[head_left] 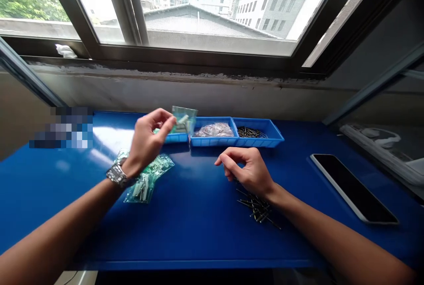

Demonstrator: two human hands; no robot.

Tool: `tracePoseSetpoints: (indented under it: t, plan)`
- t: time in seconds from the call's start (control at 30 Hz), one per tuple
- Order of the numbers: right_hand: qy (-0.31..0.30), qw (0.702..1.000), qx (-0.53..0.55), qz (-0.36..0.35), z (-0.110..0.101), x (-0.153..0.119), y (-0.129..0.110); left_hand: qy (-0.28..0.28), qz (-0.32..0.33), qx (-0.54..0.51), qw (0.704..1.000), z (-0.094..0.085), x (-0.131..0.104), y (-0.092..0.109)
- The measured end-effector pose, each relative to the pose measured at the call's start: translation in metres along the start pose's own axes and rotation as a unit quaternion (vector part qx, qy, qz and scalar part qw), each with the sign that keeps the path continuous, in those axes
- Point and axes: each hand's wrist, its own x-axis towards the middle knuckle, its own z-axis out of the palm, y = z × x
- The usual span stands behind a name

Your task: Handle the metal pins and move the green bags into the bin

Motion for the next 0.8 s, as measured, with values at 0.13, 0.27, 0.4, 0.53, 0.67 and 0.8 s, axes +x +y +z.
tracePoseSetpoints:
  t: [0.13,0.27,0.4,0.53,0.67,0.8]
  plan:
    - [-0.01,1.0,-0.017,-0.014,-0.001,0.001,-0.002,0.023,0.005,0.219,0.976,-0.023,0.02,-0.022]
    - [-0.015,0.999,-0.029,-0.03,-0.002,0.0,-0.004,-0.019,0.076,0.298,0.951,-0.033,0.008,-0.011]
    - [-0.023,0.998,-0.036,-0.038,-0.002,0.001,-0.003,-0.099,0.132,0.335,0.928,-0.033,-0.026,0.011]
    - [-0.04,0.997,-0.047,-0.038,-0.001,0.0,-0.001,-0.164,0.16,0.451,0.863,-0.026,-0.057,0.007]
    - [-0.047,0.997,-0.047,-0.039,-0.002,0.001,0.0,-0.181,0.174,0.507,0.825,-0.017,-0.068,-0.004]
    - [-0.05,0.997,-0.043,-0.04,-0.002,0.001,-0.001,-0.178,0.194,0.488,0.832,-0.014,-0.066,0.0]
